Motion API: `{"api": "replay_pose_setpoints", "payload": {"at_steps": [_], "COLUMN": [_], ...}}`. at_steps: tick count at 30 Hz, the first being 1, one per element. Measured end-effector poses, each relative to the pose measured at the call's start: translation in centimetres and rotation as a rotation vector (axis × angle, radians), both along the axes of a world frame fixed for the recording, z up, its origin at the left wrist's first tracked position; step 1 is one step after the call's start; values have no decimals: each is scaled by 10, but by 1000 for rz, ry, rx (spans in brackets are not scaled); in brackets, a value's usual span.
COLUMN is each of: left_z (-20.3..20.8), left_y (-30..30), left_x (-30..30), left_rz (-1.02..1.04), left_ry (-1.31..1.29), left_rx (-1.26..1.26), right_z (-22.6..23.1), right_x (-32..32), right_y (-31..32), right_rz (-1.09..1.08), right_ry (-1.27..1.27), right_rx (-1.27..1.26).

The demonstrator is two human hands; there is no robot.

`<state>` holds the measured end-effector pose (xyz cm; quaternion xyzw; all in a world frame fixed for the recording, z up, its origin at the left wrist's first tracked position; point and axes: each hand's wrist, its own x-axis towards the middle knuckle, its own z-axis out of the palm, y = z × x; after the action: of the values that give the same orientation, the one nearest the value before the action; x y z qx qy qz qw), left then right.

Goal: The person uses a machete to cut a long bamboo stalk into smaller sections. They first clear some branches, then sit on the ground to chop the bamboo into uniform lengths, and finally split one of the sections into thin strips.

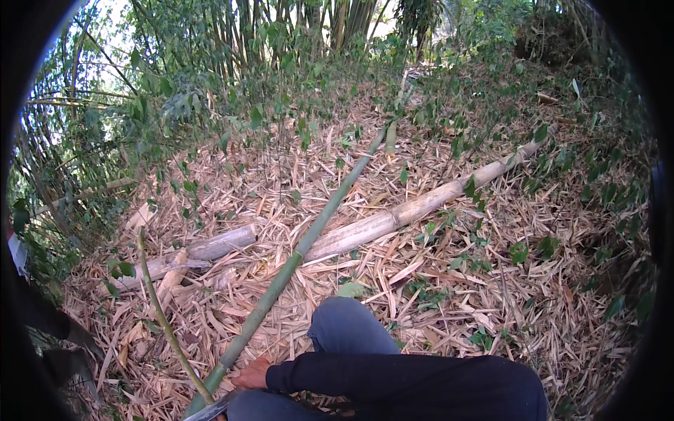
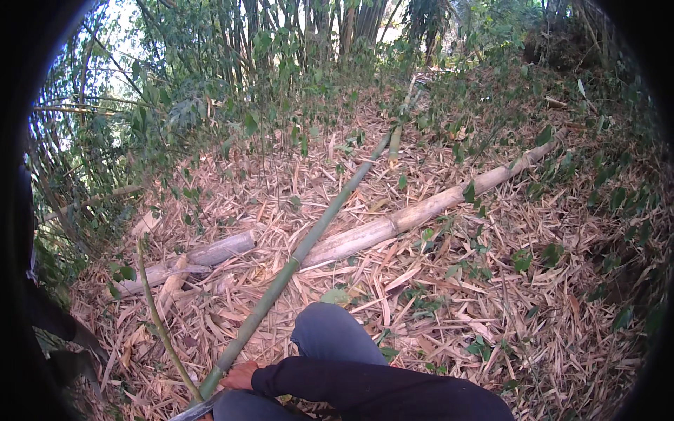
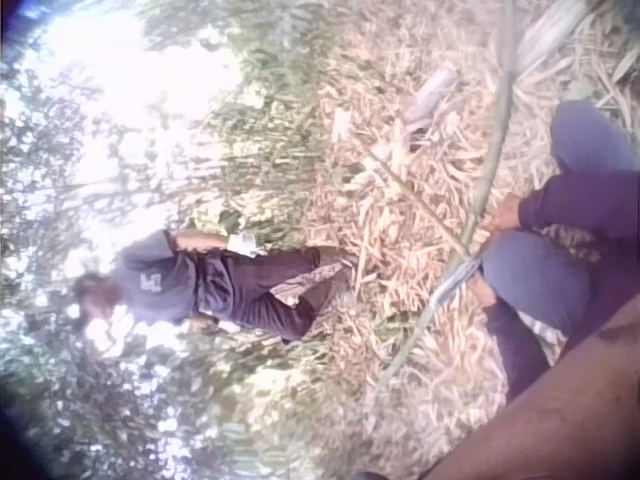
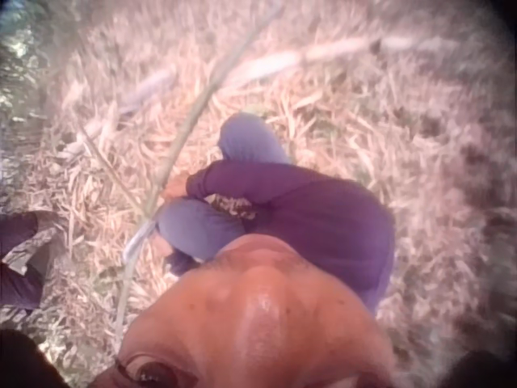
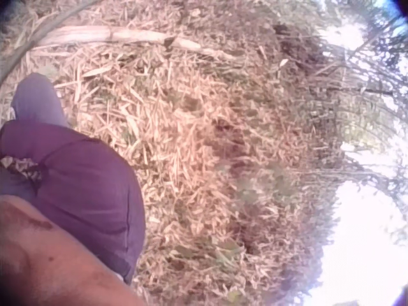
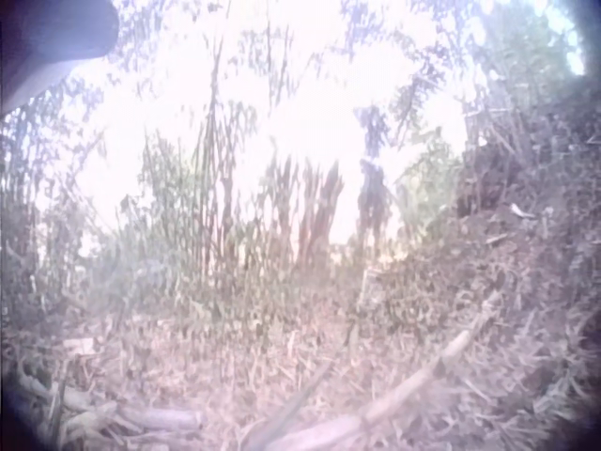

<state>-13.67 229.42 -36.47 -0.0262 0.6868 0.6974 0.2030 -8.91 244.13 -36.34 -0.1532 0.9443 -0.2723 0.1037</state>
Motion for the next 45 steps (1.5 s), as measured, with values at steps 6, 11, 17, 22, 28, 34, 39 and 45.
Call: {"api": "replay_pose_setpoints", "payload": {"at_steps": [6, 11, 17, 22, 28, 34, 39, 45], "left_z": [-2, -5, -4, -6, -8, -9, -6, -14], "left_y": [7, 3, 14, 35, 60, 72, 68, -65], "left_x": [-3, -4, -5, -19, -21, -20, -12, 27], "left_rz": [-19, -26, -55, -87, -135, -176, -151, 36], "left_ry": [4, -6, 0, 1, -28, -33, -17, -75], "left_rx": [13, 12, -7, 1, -9, -24, -15, -96], "right_z": [-21, -12, -31, -23, -44, -23, -19, -39], "right_x": [-2, 0, -3, -6, -13, 1, -6, -5], "right_y": [2, -2, -10, -11, -4, 22, 28, 4], "right_rz": [47, 31, 26, -69, -117, -204, -346, -146], "right_ry": [198, 255, 388, 275, -25, 32, -273, -16], "right_rx": [-17, 28, -48, 52, 44, -59, -57, 37]}}
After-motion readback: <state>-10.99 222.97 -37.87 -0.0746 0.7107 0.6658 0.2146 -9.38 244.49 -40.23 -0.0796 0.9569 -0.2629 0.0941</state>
